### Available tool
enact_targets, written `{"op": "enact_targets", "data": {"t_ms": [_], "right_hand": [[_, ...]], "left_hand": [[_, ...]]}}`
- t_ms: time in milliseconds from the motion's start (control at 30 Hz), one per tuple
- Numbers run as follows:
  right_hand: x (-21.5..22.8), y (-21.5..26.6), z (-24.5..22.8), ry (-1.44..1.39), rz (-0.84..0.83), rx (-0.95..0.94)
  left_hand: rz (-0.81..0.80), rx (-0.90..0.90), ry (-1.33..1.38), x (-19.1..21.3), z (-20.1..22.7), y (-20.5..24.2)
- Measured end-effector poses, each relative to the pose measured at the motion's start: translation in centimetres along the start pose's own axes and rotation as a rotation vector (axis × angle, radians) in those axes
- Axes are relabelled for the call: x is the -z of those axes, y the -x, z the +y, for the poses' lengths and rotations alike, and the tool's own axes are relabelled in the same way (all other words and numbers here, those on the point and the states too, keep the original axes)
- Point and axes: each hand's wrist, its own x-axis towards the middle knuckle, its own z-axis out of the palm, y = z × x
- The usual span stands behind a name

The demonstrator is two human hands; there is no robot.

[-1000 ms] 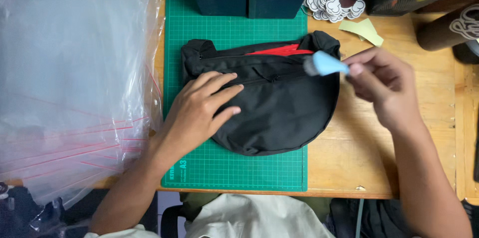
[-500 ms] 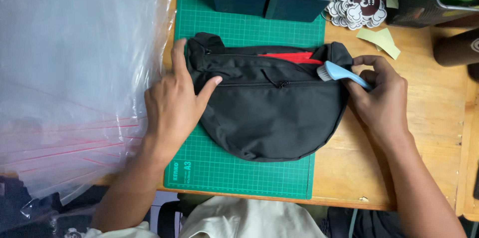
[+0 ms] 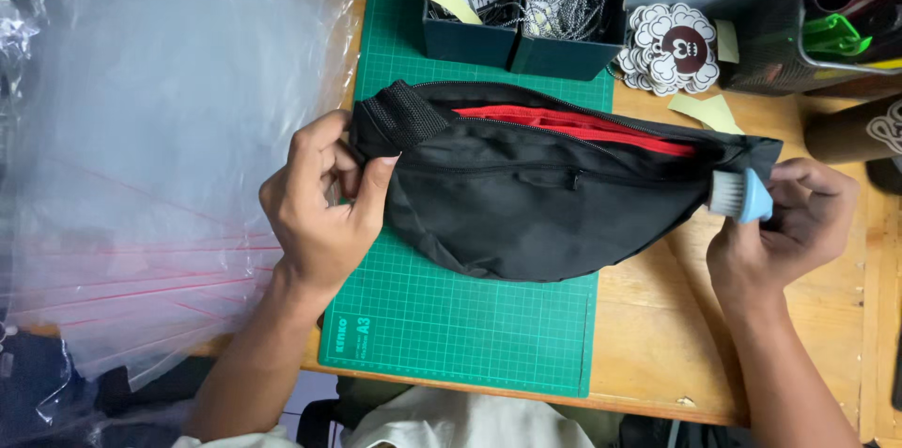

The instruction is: The person cleans a black bag with a brush and then places a sticker onto the bag before putting the bag into a plastic sleeve.

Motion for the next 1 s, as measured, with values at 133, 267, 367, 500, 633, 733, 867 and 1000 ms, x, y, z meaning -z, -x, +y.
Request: {"op": "enact_targets", "data": {"t_ms": [133, 267, 367, 500, 633, 733, 867, 1000], "right_hand": [[-0.1, 0.0, 0.0, -0.017, 0.031, 0.011], [-0.1, -0.3, -0.3, -0.018, 0.009, -0.002], [-0.3, -1.2, -1.6, -0.001, -0.1, -0.072], [-1.1, -1.4, -2.1, -0.089, -0.251, -0.231], [-3.2, -1.3, -7.7, 0.02, -0.327, -0.072], [-5.7, -0.8, -13.7, -0.05, -0.388, -0.161], [-8.6, -0.7, -18.7, -0.011, -0.697, -0.097], [-8.8, -2.3, -21.5, -0.23, -0.6, -0.078]], "left_hand": [[0.007, -0.003, 0.001, 0.0, 0.0, 0.1], [0.016, 0.016, -0.031, 0.1, 0.3, -0.1], [-0.009, -0.029, -0.037, 0.5, 1.3, -1.3], [-0.117, 0.323, 0.329, 0.9, 1.5, -1.1], [-0.18, 0.429, 0.579, 0.9, 1.7, -1.2], [-0.196, 0.292, 0.779, 0.3, 1.5, -0.3], [-0.476, 0.288, 0.944, 0.8, 2.9, 1.1], [-0.284, 0.224, 1.018, 1.3, 3.1, 1.5]]}}
